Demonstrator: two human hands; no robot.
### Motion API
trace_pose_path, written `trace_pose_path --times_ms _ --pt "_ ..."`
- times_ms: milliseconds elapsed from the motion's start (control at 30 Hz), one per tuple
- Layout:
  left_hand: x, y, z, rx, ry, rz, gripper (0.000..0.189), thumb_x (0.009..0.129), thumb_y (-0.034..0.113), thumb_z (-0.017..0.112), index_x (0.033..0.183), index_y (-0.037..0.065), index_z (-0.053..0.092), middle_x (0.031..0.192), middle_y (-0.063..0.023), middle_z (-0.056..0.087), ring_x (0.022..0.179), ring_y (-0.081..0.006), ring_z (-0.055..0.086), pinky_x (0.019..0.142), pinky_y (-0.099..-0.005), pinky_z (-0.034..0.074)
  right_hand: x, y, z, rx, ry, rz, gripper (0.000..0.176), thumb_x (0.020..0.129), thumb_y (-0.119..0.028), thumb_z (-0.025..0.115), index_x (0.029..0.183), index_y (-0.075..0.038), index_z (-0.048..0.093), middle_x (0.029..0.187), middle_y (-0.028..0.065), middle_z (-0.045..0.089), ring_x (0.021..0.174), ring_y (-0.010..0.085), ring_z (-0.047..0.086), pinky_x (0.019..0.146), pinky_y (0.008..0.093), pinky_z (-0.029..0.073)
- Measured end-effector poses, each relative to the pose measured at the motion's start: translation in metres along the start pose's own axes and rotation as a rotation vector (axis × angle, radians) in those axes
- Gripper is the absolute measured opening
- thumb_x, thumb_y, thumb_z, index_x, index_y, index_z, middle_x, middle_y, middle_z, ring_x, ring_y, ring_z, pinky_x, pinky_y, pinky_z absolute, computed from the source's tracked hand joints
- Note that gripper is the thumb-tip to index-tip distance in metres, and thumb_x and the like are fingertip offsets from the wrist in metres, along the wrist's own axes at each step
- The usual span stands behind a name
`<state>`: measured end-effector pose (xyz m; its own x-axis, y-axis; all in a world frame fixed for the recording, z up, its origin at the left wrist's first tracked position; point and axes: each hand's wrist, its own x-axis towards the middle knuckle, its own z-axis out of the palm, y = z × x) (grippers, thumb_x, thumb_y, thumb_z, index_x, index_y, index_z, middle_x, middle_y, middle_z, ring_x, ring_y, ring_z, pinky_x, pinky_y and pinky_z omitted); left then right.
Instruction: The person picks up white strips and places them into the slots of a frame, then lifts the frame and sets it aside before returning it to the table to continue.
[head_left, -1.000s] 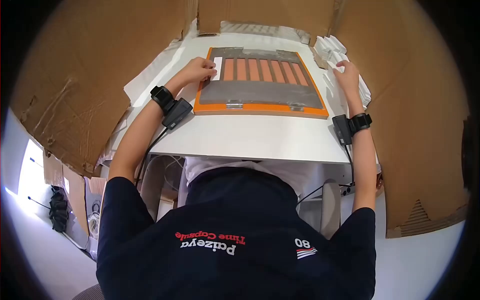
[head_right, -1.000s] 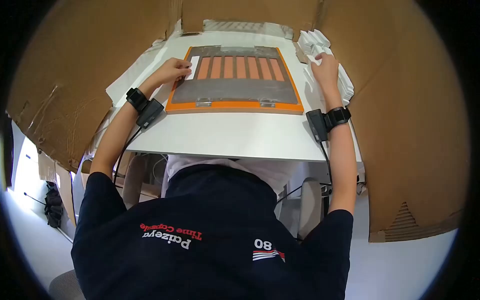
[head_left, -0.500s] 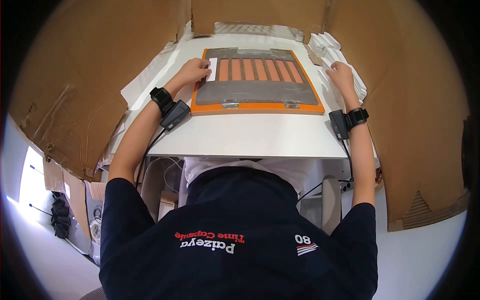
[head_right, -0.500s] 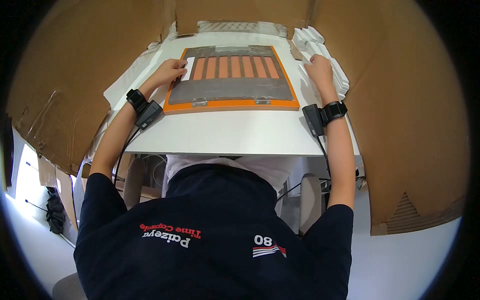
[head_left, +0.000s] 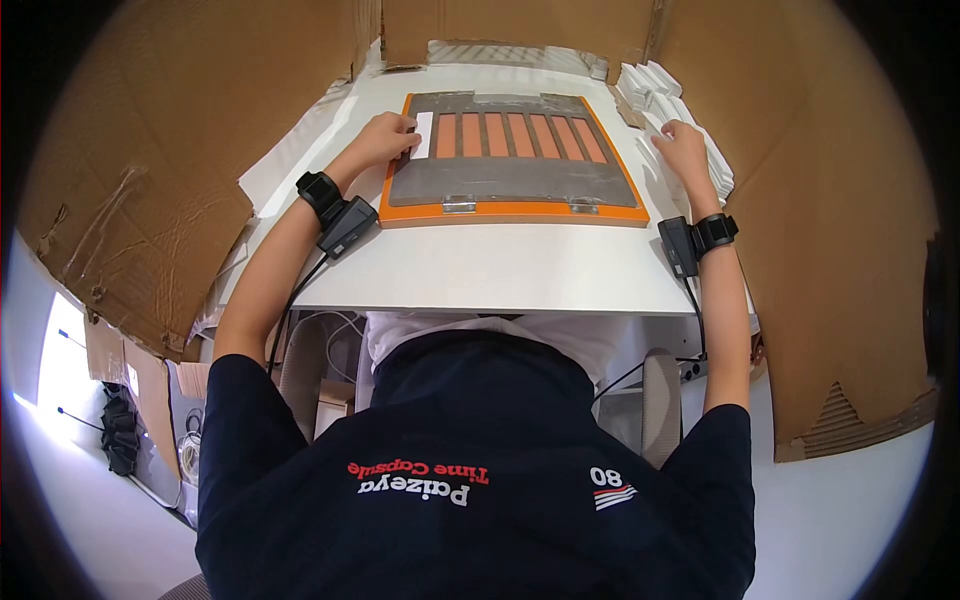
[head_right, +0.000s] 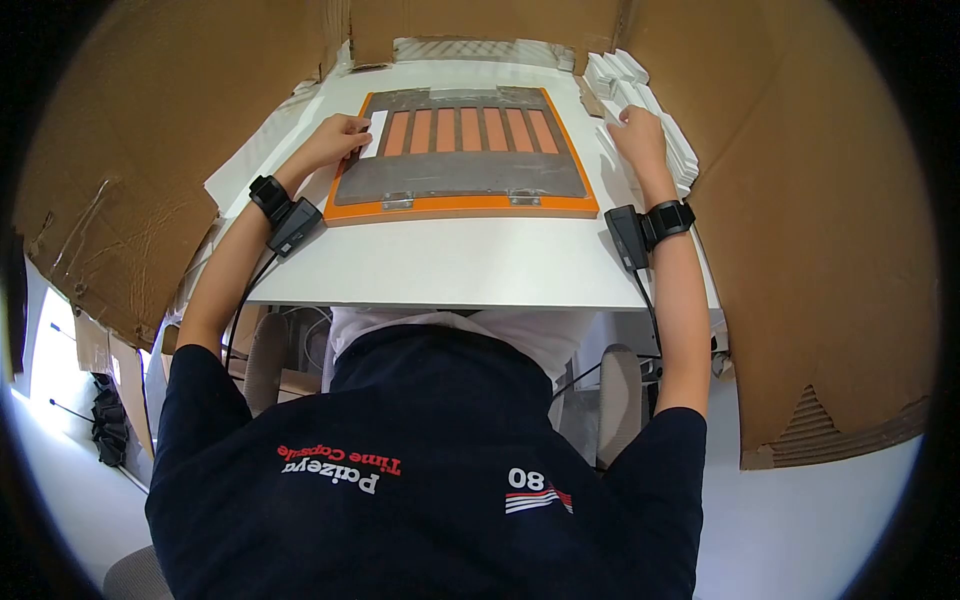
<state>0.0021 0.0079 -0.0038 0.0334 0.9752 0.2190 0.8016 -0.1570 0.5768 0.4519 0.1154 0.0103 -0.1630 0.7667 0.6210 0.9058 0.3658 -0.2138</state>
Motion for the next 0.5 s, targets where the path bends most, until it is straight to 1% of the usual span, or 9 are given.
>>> trace_pose_path --times_ms 67,167,267,367,500 --pt "0.002 0.001 0.001 -0.080 -0.011 -0.083 0.039 0.081 0.015 0.055 0.116 -0.002 0.053 0.062 -0.0044 0.055 0.051 -0.0103 0.051 0.046 -0.0233 0.041 -0.001 -0.001 -0.001 0.006 0.000 -0.001 0.029 0.068 -0.020 0.066 0.089 0.001 0.065 0.087 0.0222 0.063 0.086 0.0350 0.061 0.078 0.0386 0.047" --pt "0.008 0.010 -0.003 -0.153 -0.018 -0.169 0.049 0.081 0.009 0.047 0.129 0.004 0.040 0.064 -0.0056 0.057 0.050 -0.0115 0.054 0.045 -0.0237 0.045 -0.001 -0.002 -0.003 0.018 0.012 -0.005 0.030 0.067 -0.020 0.067 0.089 0.001 0.065 0.087 0.0220 0.063 0.086 0.0347 0.061 0.077 0.0383 0.047" --pt "0.028 0.011 -0.017 -0.054 -0.226 -0.276 0.058 0.079 0.006 0.037 0.136 0.006 0.028 0.067 -0.0085 0.060 0.051 -0.0137 0.058 0.045 -0.0250 0.050 -0.001 -0.002 -0.003 0.021 0.002 0.012 0.030 0.067 -0.020 0.067 0.089 0.001 0.065 0.088 0.0220 0.063 0.086 0.0345 0.061 0.077 0.0381 0.047" --pt "0.040 0.016 -0.023 0.015 -0.367 -0.310 0.062 0.077 0.006 0.033 0.138 0.006 0.023 0.069 -0.0107 0.061 0.053 -0.0162 0.061 0.049 -0.0267 0.054 -0.001 -0.002 -0.003 0.024 0.004 0.012 0.030 0.068 -0.020 0.066 0.089 0.001 0.065 0.087 0.0222 0.063 0.086 0.0347 0.061 0.077 0.0381 0.048" --pt "0.043 0.022 -0.023 0.070 -0.412 -0.292 0.062 0.078 0.008 0.031 0.140 0.007 0.020 0.068 -0.0124 0.061 0.054 -0.0175 0.062 0.049 -0.0283 0.055 -0.002 -0.003 -0.003 0.012 0.012 0.008 0.030 0.067 -0.020 0.066 0.089 0.001 0.065 0.087 0.0225 0.063 0.086 0.0346 0.061 0.077 0.0382 0.048"
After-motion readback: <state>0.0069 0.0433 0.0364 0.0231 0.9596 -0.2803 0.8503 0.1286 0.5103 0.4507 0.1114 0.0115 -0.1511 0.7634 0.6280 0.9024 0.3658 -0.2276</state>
